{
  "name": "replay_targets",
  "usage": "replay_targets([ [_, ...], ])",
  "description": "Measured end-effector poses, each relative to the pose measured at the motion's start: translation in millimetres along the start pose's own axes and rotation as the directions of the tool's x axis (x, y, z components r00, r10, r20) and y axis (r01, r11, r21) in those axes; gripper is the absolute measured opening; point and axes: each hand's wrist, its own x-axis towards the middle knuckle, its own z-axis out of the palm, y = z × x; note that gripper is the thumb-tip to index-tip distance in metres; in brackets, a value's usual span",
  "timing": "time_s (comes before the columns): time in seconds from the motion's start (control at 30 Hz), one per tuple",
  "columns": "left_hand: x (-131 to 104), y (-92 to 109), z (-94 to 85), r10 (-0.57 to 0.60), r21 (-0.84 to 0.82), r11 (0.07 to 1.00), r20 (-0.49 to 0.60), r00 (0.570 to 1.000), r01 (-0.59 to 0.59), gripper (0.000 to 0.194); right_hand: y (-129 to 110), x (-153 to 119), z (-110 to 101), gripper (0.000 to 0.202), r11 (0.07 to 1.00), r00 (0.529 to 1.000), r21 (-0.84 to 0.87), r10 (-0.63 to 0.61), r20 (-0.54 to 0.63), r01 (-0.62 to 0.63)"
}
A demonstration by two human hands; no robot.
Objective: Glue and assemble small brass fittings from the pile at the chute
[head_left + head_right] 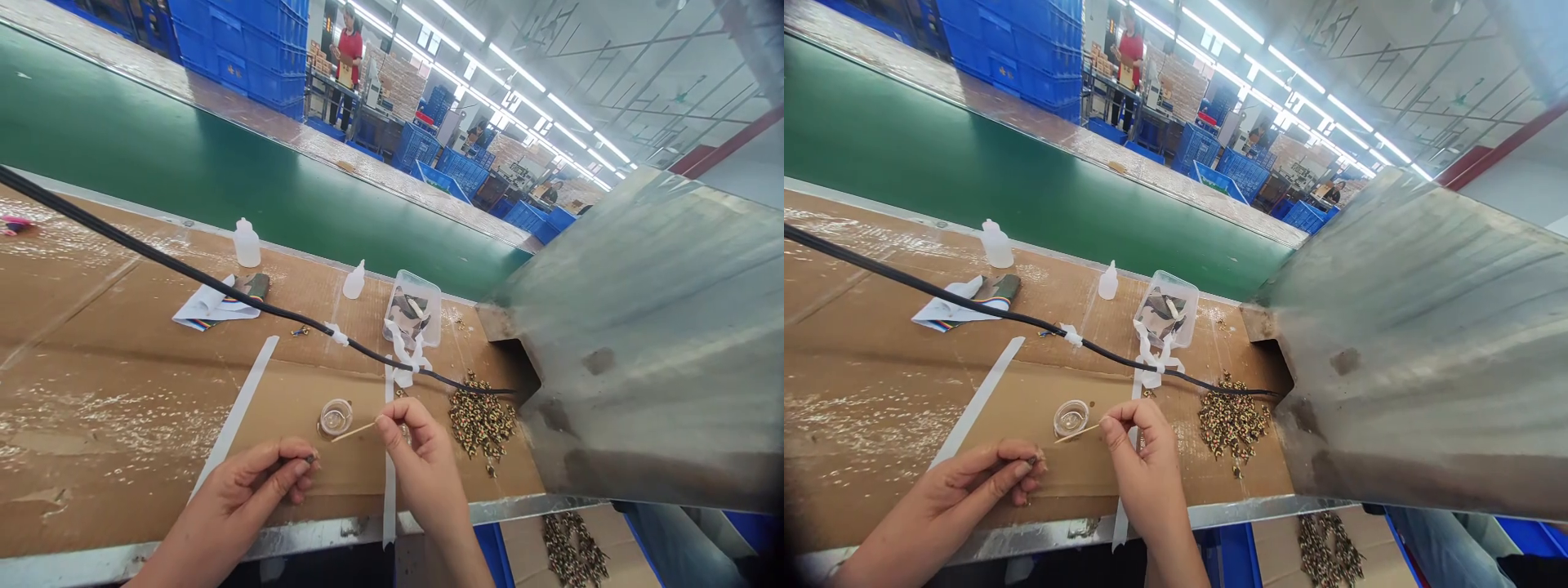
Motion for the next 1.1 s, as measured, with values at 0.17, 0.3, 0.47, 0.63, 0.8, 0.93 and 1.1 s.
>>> replay_targets([
  [0.17, 0, 0, -0.4, -0.006, 0.011, 1.000, 0.048, 0.999, 0.006, 0.028, -8, -2, 1, 0.018, 0.999, 0.995, 0.037, 0.023, 0.102, -0.027],
  [0.3, -1, 0, -1.3, -0.010, 0.041, 0.999, 0.076, 0.997, 0.007, 0.027, -10, -2, 4, 0.017, 1.000, 0.994, 0.014, 0.008, 0.106, -0.010],
  [0.47, -1, 1, -1.6, -0.017, 0.076, 0.997, 0.073, 0.997, 0.011, 0.027, -9, -1, 4, 0.016, 1.000, 0.994, -0.019, -0.007, 0.108, 0.009],
  [0.63, -1, 3, -1.0, -0.011, 0.068, 0.998, 0.080, 0.997, 0.006, 0.027, -12, -6, 6, 0.013, 0.992, 0.993, -0.092, -0.073, 0.091, 0.082],
  [0.8, -1, 3, 0.0, 0.007, 0.098, 0.995, 0.029, 1.000, -0.009, 0.025, -21, -19, 6, 0.010, 0.929, 0.967, -0.267, -0.246, 0.073, 0.256],
  [0.93, 1, 2, -0.2, 0.013, 0.090, 0.996, -0.005, 1.000, -0.013, 0.025, -22, -17, 2, 0.012, 0.942, 0.966, -0.216, -0.258, 0.018, 0.255],
  [1.1, -1, 1, 1.6, -0.002, 0.049, 0.999, -0.051, 0.999, 0.005, 0.029, -4, -1, 5, 0.011, 0.928, 0.959, -0.290, -0.269, -0.094, 0.232],
])
